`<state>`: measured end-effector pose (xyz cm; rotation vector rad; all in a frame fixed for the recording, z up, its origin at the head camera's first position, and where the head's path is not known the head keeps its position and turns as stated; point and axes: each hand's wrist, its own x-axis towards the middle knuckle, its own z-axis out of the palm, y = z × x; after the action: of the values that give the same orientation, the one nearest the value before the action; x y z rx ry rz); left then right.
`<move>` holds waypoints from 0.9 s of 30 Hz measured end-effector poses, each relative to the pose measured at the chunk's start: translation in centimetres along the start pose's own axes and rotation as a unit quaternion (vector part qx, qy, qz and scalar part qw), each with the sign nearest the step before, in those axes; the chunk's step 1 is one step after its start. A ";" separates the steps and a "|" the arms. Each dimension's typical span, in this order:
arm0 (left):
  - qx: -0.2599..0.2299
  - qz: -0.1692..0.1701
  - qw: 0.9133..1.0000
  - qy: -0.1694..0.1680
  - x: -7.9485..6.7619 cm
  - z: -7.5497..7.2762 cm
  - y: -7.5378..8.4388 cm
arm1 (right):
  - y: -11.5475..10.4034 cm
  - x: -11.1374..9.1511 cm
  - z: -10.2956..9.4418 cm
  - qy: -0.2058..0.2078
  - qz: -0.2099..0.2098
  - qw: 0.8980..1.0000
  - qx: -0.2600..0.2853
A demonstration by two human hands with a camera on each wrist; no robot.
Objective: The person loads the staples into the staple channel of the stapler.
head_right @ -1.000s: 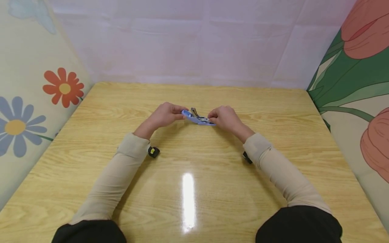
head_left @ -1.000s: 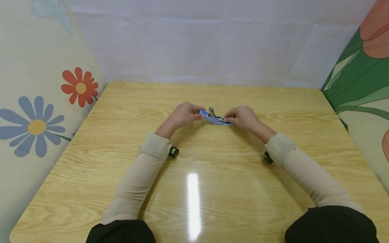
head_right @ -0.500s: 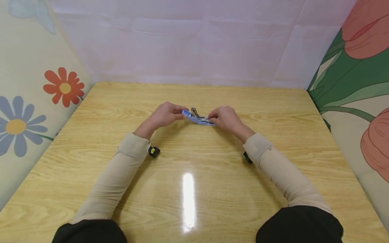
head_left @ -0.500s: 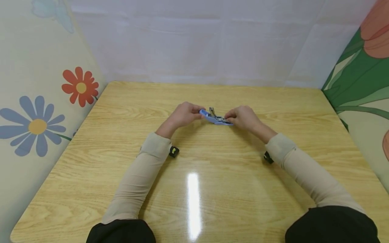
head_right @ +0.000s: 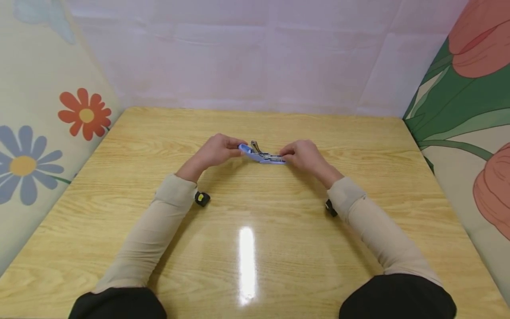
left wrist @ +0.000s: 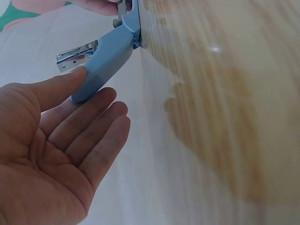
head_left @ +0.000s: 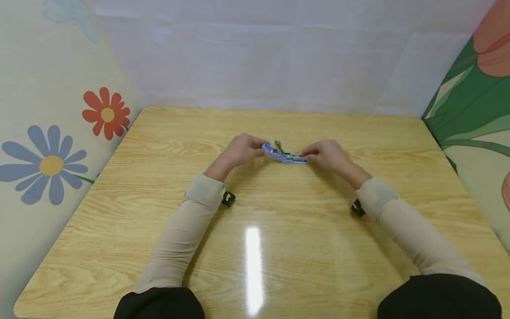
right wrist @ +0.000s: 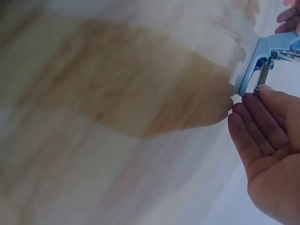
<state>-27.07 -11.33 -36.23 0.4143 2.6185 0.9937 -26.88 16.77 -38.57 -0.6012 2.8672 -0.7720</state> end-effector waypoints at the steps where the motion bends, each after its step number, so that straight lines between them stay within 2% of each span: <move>1: -0.001 0.000 1.000 0.000 0.0 0.0 0.0 | 0.1 0.0 -0.1 0.001 0.001 1.000 0.001; 12: -0.005 -0.010 1.000 -0.003 0.0 -0.1 0.1 | 0.1 -0.2 -0.3 0.000 0.005 1.000 -0.005; 27: 0.042 0.004 0.999 -0.002 0.3 -0.2 1.1 | 0.3 0.0 -0.2 0.014 -0.011 1.000 -0.008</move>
<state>-27.28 -10.53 -35.36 0.4463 2.6637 0.8868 -27.07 17.10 -38.51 -0.6299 2.9004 -0.7668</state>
